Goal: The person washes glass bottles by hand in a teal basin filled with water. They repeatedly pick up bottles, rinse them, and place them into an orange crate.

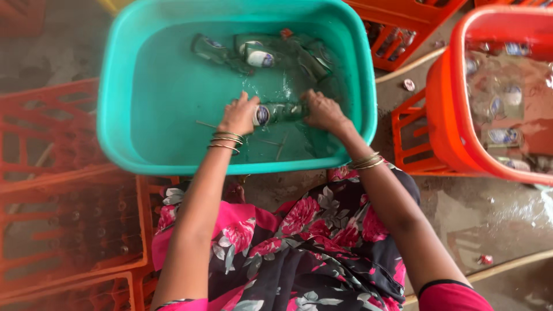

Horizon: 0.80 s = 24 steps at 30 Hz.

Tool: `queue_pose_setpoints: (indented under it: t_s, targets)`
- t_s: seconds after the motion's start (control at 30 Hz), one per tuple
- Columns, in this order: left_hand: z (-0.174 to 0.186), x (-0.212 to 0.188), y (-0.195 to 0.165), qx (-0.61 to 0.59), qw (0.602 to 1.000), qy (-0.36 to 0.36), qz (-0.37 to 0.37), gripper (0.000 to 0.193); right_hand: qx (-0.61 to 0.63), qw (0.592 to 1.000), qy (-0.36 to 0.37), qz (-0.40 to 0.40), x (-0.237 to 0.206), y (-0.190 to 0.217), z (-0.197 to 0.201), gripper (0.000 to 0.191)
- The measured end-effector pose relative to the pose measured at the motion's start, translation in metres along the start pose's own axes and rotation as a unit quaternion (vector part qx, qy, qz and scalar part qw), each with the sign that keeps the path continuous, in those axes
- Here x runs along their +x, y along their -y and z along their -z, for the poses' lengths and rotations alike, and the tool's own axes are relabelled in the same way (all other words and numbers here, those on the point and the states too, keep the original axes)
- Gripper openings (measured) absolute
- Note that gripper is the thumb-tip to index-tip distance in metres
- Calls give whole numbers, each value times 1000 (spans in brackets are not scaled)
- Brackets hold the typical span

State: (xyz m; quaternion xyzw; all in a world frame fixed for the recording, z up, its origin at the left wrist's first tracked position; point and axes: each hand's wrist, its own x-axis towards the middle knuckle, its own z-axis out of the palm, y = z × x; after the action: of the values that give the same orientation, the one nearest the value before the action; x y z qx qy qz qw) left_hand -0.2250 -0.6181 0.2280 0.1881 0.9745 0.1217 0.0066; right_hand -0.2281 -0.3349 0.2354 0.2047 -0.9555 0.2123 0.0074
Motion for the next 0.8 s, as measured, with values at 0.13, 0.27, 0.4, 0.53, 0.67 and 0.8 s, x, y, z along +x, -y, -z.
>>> queue_pose_setpoints:
  t_s: [0.13,0.27,0.4,0.53,0.67,0.8]
  targets:
    - [-46,6,19,61,997,-39,-7,55,-67,991,111,-12,13,-17,-38,39]
    - [-63,14,19,63,997,-34,30,48,-31,992,117,22,12,-29,-42,51]
    - [-66,19,6,24,996,59,66,58,-47,983,177,-20,9,-25,-34,51]
    - [-64,22,2,25,989,130,67,71,-52,972,223,-60,10,-17,-29,58]
    - [-67,22,6,19,994,87,64,49,-59,972,220,-56,12,-18,-31,46]
    - [-71,21,7,26,994,63,84,43,-32,986,160,-33,13,-21,-32,52]
